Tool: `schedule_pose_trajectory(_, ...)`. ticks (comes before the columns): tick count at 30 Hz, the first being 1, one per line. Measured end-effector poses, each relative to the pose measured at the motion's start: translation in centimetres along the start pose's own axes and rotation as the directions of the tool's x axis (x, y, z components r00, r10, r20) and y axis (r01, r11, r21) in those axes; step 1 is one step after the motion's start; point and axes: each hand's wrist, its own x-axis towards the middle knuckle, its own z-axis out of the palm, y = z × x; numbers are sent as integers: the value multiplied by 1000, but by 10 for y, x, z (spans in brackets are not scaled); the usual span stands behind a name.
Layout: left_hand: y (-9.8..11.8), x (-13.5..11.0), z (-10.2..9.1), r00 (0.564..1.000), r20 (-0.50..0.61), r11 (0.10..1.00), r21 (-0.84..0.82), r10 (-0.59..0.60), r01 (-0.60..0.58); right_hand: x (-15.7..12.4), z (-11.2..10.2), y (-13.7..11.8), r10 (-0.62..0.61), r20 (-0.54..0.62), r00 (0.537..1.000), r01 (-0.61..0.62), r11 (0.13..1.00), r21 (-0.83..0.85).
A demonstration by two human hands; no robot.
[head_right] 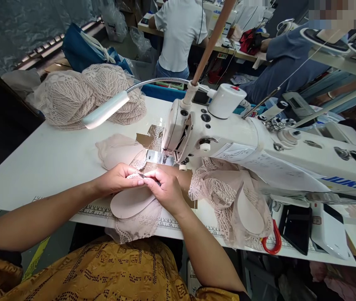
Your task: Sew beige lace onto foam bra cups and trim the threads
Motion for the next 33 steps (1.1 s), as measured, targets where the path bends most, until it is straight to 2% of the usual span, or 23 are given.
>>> schedule_pose_trajectory(3,1,0,0,999,3,998,52,36,-36,0,0,5,31,-71,997,-29,999,41)
schedule_pose_trajectory(4,4,-2,-1,999,11,992,114,52,-53,0,0,7,49,-90,995,-43,997,66)
schedule_pose_trajectory(6,13,-11,-5,995,3,931,354,97,-92,-2,-2,10,73,-114,991,-62,994,93)
schedule_pose_trajectory(8,26,-21,-10,982,-56,758,644,183,-104,-5,-4,11,48,-132,990,-47,999,10)
schedule_pose_trajectory(10,39,-28,-19,938,-130,559,825,323,-78,-8,-2,9,-66,-113,991,43,980,-195)
schedule_pose_trajectory(12,46,-24,-29,870,-175,456,888,461,-63,-9,4,7,-213,16,977,202,896,-395)
schedule_pose_trajectory(14,47,-8,-39,822,-186,406,912,539,-60,-9,12,4,-299,216,929,368,783,-501)
schedule_pose_trajectory(15,46,2,-45,824,-181,381,923,537,-45,-9,15,2,-301,316,900,430,734,-526)
schedule_pose_trajectory(17,41,23,-53,889,-165,331,943,427,16,-8,16,-1,-235,468,852,489,677,-549)
schedule_pose_trajectory(19,38,38,-58,945,-200,344,933,259,103,-9,8,-6,-101,528,844,446,679,-583)
schedule_pose_trajectory(21,37,42,-60,963,-231,386,908,138,162,-13,-8,-10,64,496,866,320,691,-648)
schedule_pose_trajectory(23,37,38,-60,970,-224,410,896,93,168,-18,-27,-13,215,436,874,179,690,-701)
schedule_pose_trajectory(24,36,35,-60,971,-214,408,900,106,154,-19,-35,-15,261,418,870,126,703,-700)
schedule_pose_trajectory(26,33,29,-61,970,-152,382,921,188,70,-21,-47,-17,270,414,869,57,777,-626)
schedule_pose_trajectory(28,27,26,-63,960,-20,332,940,280,-77,-18,-50,-18,213,373,903,-5,874,-486)
schedule_pose_trajectory(30,21,28,-64,944,110,291,934,310,-205,-11,-46,-19,178,276,945,-78,938,-338)
schedule_pose_trajectory(33,14,31,-65,932,181,268,925,315,-270,4,-28,-17,188,154,970,-159,970,-184)
